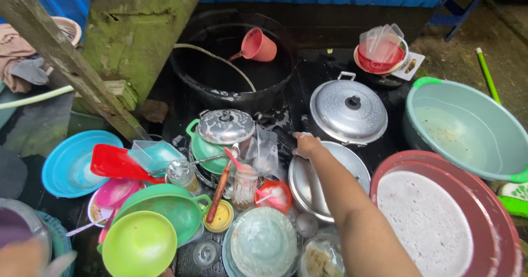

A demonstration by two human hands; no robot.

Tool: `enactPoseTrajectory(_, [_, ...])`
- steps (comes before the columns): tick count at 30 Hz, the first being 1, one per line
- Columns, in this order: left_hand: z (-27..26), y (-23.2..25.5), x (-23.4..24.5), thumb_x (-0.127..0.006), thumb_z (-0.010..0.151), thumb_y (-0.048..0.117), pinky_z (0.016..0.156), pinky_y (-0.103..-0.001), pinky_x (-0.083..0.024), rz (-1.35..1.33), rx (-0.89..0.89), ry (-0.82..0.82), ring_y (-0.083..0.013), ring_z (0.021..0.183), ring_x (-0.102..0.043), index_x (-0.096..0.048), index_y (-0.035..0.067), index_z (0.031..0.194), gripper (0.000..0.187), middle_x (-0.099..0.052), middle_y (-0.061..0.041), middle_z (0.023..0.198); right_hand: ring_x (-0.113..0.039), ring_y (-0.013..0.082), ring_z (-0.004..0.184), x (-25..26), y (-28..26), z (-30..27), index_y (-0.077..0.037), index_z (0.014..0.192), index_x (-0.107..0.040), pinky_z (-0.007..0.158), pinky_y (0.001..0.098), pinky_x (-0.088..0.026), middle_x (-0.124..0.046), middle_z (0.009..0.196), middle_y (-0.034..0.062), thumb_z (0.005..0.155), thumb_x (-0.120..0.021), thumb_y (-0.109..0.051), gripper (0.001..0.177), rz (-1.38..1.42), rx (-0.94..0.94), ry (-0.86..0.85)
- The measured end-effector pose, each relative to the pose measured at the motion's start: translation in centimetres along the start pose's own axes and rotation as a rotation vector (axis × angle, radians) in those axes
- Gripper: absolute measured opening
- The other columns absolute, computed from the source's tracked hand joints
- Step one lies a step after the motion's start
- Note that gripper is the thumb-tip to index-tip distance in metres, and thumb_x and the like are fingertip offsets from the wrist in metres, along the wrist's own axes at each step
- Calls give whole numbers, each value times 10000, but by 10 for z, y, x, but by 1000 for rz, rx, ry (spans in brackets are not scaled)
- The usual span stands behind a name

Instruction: Washing and scrubbing various kitchen utensils, pots, and lids in basins on the floor.

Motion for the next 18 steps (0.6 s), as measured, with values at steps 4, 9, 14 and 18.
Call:
enactPoseTrajectory(4, [-62, 195, 183, -655, 814, 518, 884, -499, -585, -220, -430, -2, -373, 981, -723, -635, 115, 1161, 532, -746, -169, 989, -587, 371, 1241, 37, 13, -34, -211, 1451, -498, 1040, 480, -482, -625, 1326, 193, 875, -766, -476, 688, -24, 189, 23])
enactPoseTrajectory(9, [29, 406, 201, -640, 885, 327, 783, -511, -582, -159, -911, 201, -394, 901, -720, -673, 57, 1031, 309, -735, -195, 928, -685, 386, 1054, 61, 101, -98, -81, 1207, -650, 933, 492, -538, -707, 1106, 204, 982, -611, -324, 333, -191, 149, 4])
enactPoseTrajectory(14, [92, 590, 178, -598, 889, 121, 783, -491, -592, -166, -1126, 414, -380, 968, -721, -674, 34, 1073, 217, -737, -185, 1012, -771, 254, 623, -39, 209, -148, 12, 938, -795, 550, 384, -630, -767, 745, 139, 924, -572, -81, 241, -252, -74, -677])
enactPoseTrajectory(18, [110, 673, 143, -605, 824, 121, 990, -530, -478, -159, -1026, 443, -356, 1278, -556, -623, 70, 1214, 394, -622, -161, 1328, -749, 243, 663, -97, 195, -203, 43, 992, -760, 582, 372, -621, -770, 866, 151, 964, -564, -229, 336, -150, 16, -876])
Point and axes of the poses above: each hand's wrist, its own z-axis towards the middle knuckle, its own x-axis out of the back of the hand, y = z × x, the point moved 5 cm from there along z, towards the middle knuckle
